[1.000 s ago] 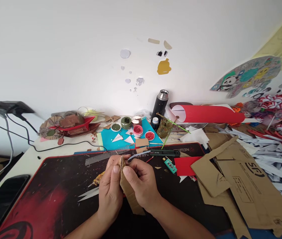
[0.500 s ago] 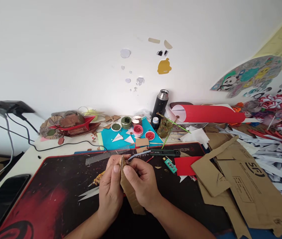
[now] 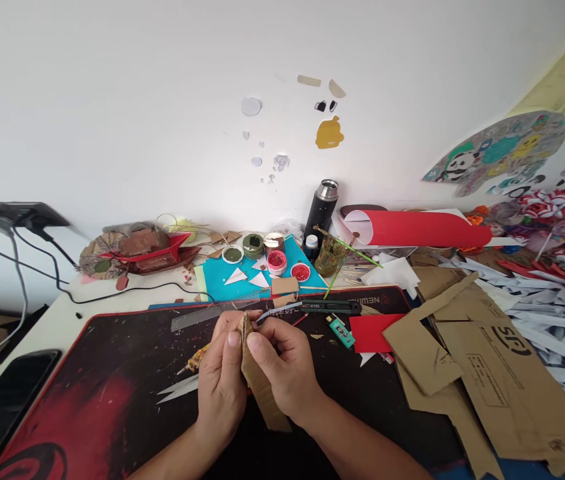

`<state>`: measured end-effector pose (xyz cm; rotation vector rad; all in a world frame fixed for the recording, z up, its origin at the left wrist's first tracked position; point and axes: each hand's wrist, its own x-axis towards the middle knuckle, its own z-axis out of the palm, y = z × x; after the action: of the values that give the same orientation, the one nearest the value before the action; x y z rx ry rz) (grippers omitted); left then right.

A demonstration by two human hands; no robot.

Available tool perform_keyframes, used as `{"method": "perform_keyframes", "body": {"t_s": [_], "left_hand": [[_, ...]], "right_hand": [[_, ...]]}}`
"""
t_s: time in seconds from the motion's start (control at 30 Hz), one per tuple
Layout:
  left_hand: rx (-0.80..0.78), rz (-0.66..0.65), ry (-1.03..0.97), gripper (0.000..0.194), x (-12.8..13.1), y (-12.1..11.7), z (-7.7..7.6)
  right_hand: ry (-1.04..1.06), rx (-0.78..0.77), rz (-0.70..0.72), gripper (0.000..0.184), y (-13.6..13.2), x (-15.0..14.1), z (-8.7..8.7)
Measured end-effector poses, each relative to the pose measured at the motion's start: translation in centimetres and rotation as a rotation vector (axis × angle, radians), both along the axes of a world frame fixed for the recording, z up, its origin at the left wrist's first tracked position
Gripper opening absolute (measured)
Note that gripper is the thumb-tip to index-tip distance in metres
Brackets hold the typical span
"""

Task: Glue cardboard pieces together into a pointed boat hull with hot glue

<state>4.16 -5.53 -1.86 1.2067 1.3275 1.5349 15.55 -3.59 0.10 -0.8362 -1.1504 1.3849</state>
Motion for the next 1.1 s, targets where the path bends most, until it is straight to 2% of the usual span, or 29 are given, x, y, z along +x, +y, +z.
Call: {"method": "perform_keyframes", "body": {"t_s": [0.1, 1.1], "left_hand": [[0.041, -0.075, -0.017, 0.042, -0.11, -0.07, -0.09], [0.042, -0.047, 0.026, 0.043, -0.07, 0.25, 0.26]], "right_hand": [[0.0, -0.003, 0.005, 0.048, -0.02, 0.0, 0.04], [-0.009, -0.004, -0.006, 0.05, 0.05, 0.03, 0.03]]}}
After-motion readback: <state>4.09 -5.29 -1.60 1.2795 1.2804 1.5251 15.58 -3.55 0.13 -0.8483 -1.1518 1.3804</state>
